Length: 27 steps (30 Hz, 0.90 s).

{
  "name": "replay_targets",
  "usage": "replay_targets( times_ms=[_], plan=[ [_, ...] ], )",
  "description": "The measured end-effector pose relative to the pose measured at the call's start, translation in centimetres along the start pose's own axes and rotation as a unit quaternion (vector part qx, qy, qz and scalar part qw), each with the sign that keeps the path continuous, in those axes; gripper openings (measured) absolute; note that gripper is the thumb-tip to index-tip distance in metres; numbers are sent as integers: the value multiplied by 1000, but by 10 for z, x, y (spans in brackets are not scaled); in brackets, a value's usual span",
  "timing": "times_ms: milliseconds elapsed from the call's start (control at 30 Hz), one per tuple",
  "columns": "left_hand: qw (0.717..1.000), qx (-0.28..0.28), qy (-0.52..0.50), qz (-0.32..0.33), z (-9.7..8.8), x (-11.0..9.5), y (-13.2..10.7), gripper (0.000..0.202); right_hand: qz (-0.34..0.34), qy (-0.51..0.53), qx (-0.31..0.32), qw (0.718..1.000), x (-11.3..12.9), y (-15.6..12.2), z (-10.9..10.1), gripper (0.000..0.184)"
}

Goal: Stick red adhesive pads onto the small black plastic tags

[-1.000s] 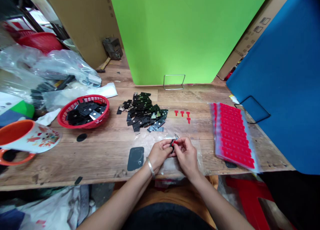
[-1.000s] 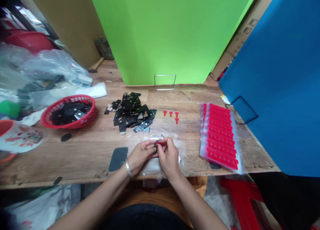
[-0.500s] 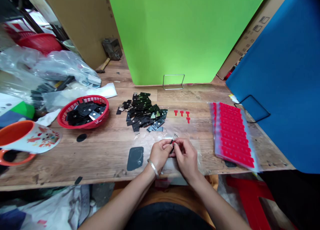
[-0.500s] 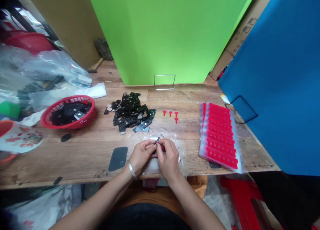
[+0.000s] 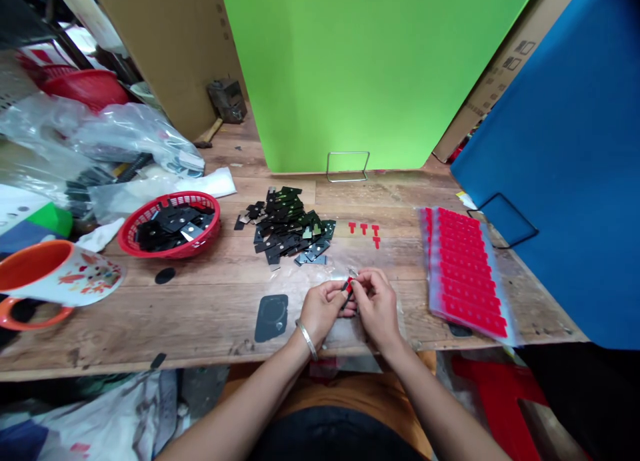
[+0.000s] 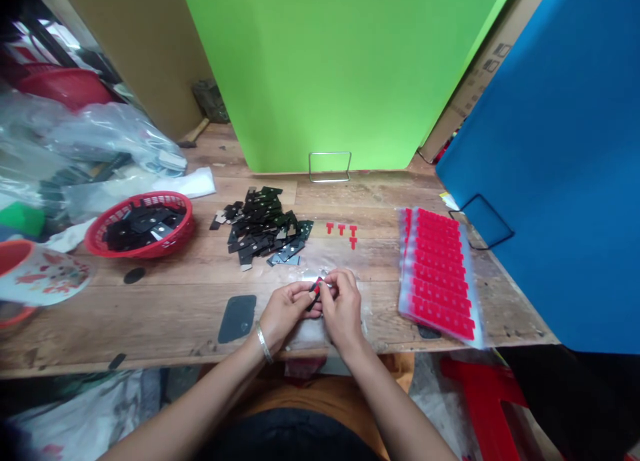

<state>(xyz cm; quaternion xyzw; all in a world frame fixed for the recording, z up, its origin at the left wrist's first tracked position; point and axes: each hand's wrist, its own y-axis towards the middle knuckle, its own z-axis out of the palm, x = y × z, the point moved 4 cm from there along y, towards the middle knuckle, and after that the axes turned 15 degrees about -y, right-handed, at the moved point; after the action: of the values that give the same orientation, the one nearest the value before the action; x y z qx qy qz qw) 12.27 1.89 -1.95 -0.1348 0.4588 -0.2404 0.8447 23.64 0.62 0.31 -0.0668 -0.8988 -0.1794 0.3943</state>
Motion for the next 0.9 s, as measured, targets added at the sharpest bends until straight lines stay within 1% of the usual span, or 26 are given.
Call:
replay_targets(
  times_ms=[200, 333, 367, 467, 500, 533, 600, 633, 667, 733, 800, 833, 900],
  plan=[
    [1000, 5, 6, -2, 0, -1, 0, 23, 15, -20, 17, 1000, -3, 2, 2, 6],
    [1000, 9, 5, -4, 0, -1, -2, 26, 52, 1, 50, 997, -8, 2, 7, 9],
    [1000, 10, 6, -4, 0, -1, -2, 26, 67, 14, 53, 996, -10, 2, 8, 13],
    [1000, 14, 8, -2, -1, 0, -1, 28, 112, 69, 61, 989, -16, 5, 8, 38],
    [1000, 15, 7, -1, -1, 0, 0, 28, 119, 86, 78, 986, -17, 7, 8, 41],
    [1000, 14, 6, 0, -1, 0, 0, 29, 117, 100, 107, 982, -18, 8, 9, 37],
    [1000, 13, 3, 5, -2, 2, -1, 28, 97, 105, 170, 975, -18, 10, 10, 22],
    [1000, 15, 1, 7, -1, 2, -2, 27, 85, 99, 193, 972, -18, 10, 10, 22],
    [1000, 18, 0, 8, 0, 3, -4, 26, 79, 93, 201, 972, -20, 10, 10, 25],
    [1000, 29, -1, 8, 2, 2, -6, 26, 89, 90, 202, 971, -27, 9, 11, 30],
    [999, 29, -1, 19, 2, -5, -7, 27, 104, 92, 207, 968, -35, 8, 15, 37],
    [999, 21, 4, 37, -1, -14, -6, 27, 114, 96, 203, 968, -38, 7, 16, 40],
    [993, -20, 33, 113, -11, -42, -6, 27, 120, 99, 203, 967, -42, 5, 18, 42]
  ],
)
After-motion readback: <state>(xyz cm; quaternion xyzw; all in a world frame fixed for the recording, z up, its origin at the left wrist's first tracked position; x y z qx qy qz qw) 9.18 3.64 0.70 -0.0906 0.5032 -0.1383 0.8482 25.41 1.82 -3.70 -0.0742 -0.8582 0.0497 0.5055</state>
